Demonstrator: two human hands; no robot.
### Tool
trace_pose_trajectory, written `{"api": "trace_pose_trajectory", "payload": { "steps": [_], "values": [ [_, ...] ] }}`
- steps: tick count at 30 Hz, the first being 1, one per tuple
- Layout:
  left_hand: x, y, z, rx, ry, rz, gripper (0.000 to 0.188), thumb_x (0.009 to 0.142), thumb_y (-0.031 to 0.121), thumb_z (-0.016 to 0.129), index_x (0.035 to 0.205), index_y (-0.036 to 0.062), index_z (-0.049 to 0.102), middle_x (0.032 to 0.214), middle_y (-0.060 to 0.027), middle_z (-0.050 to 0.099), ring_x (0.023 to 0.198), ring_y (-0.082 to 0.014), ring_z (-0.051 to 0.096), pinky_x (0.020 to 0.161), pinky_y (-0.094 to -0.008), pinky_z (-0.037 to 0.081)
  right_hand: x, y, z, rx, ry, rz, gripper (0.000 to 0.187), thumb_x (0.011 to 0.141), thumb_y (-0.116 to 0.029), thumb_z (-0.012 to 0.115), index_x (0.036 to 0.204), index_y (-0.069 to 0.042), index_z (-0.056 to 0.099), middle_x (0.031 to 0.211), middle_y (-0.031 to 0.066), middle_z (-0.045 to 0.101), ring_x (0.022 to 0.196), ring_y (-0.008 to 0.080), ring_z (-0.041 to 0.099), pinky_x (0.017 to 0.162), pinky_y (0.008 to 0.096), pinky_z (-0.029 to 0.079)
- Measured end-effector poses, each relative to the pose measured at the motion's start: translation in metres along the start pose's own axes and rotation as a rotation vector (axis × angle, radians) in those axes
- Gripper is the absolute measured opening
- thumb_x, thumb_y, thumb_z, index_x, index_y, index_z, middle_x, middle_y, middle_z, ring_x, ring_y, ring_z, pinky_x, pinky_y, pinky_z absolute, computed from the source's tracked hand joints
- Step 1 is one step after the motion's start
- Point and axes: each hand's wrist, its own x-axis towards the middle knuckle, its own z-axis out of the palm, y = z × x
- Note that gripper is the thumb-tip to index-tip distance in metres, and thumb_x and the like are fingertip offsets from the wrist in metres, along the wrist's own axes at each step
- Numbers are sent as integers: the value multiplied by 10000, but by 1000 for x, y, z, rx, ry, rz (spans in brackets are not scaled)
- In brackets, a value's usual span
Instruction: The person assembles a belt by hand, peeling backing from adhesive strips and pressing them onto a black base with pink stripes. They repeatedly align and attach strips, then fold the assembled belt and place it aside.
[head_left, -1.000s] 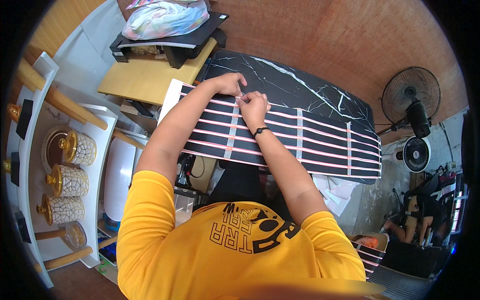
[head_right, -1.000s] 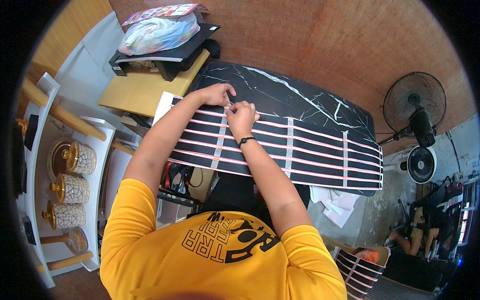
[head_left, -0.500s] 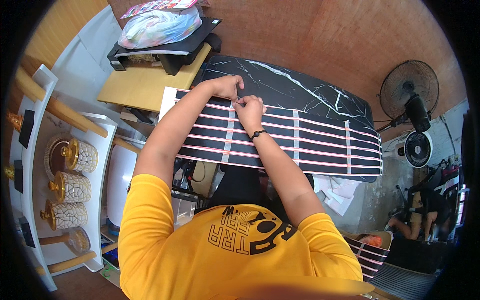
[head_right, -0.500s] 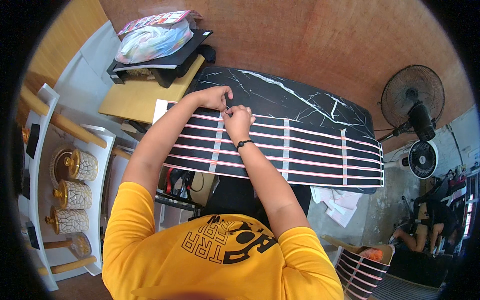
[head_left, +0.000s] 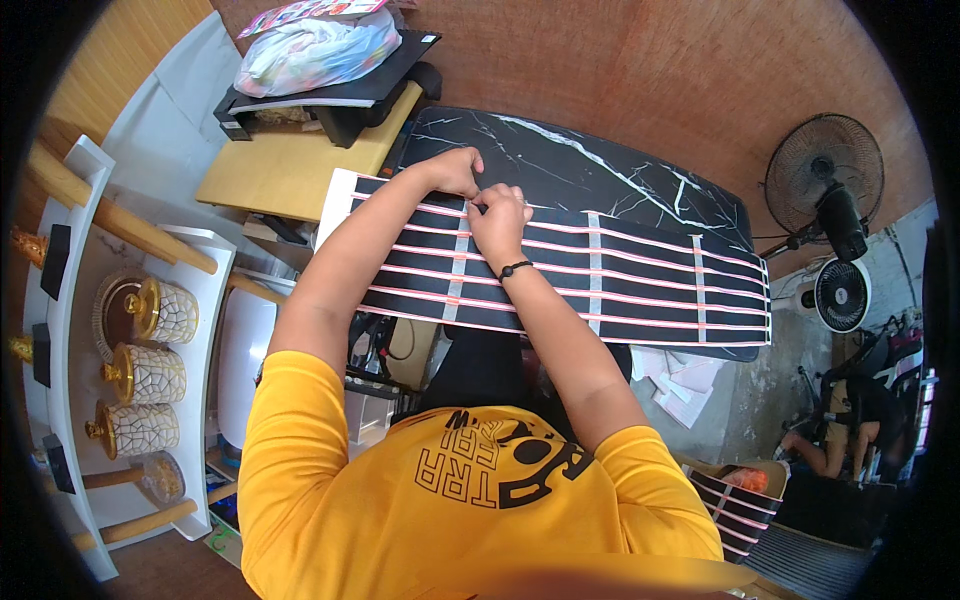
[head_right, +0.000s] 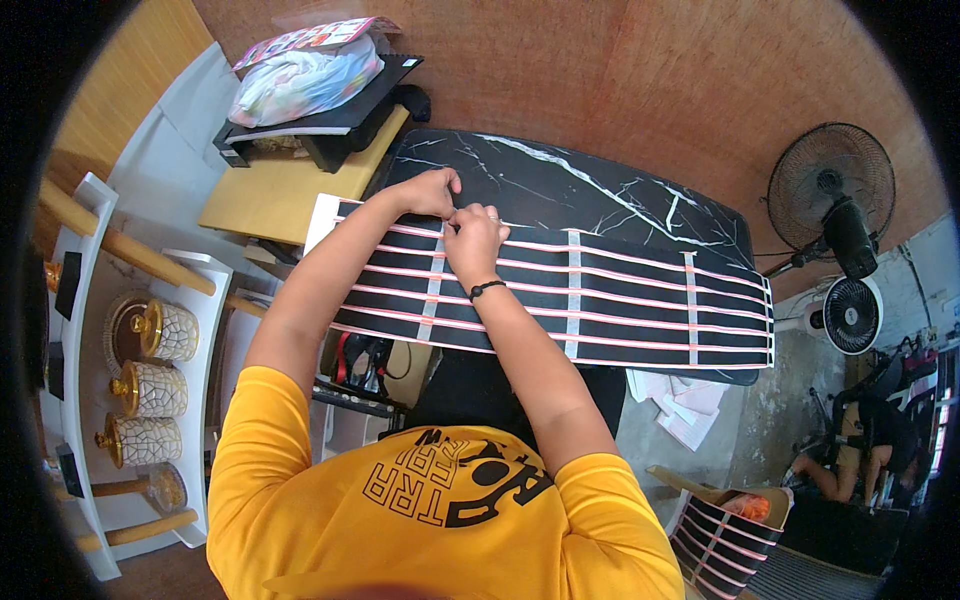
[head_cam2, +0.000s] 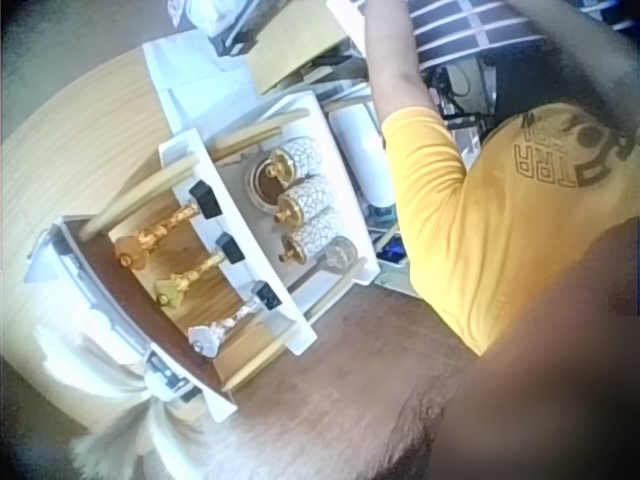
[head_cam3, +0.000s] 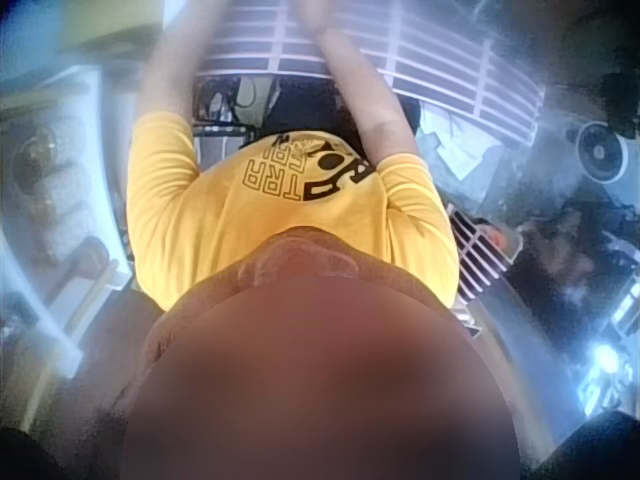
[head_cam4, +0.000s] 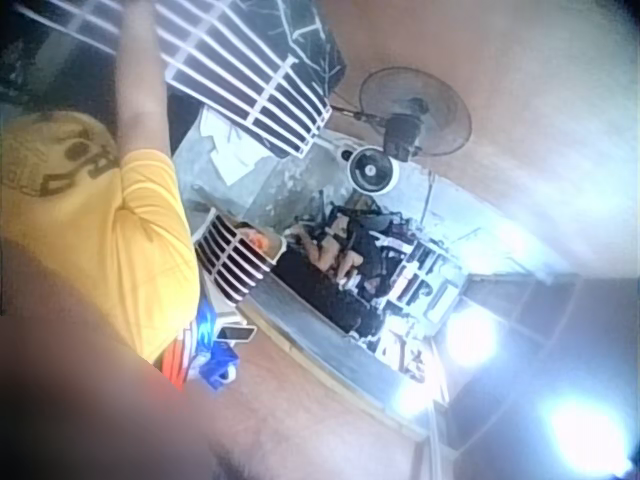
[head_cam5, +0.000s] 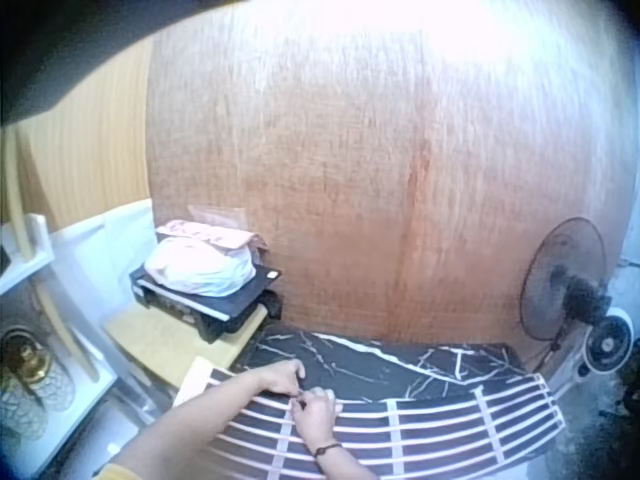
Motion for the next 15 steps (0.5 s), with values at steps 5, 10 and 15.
{"api": "trace_pose_trajectory", "payload": {
  "steps": [5, 10, 15],
  "values": [
    [5, -6, 1, 14, 7, -25, 580, 593, 127, 832, 1103, 2, 588, 1008, -198, 676, 909, -267, 665, 783, -340, 514, -1, 2, -3, 61, 20, 21, 80, 709, -144, 792, 742, -113, 726, 891, 29, 643, 983, 263, 556, 835, 464, 362],
    [-2, -11, 5, 11, 70, 71, 407, 755, 17, 725, 1126, -8, 559, 809, -101, 693, 744, -164, 654, 704, -316, 517, -2, 8, -5, 188, 61, -23, 94, 712, -142, 786, 784, -100, 742, 876, 46, 660, 959, 277, 574, 837, 444, 403],
    [-32, 10, 5, 48, 664, 286, 219, 885, 36, 610, 1103, 39, 626, 963, -140, 695, 883, -278, 661, 792, -377, 512, 8, 21, -10, 258, -136, 40, 114, 729, -127, 765, 829, -75, 746, 883, 92, 692, 902, 316, 614, 848, 423, 468]
  ]
}}
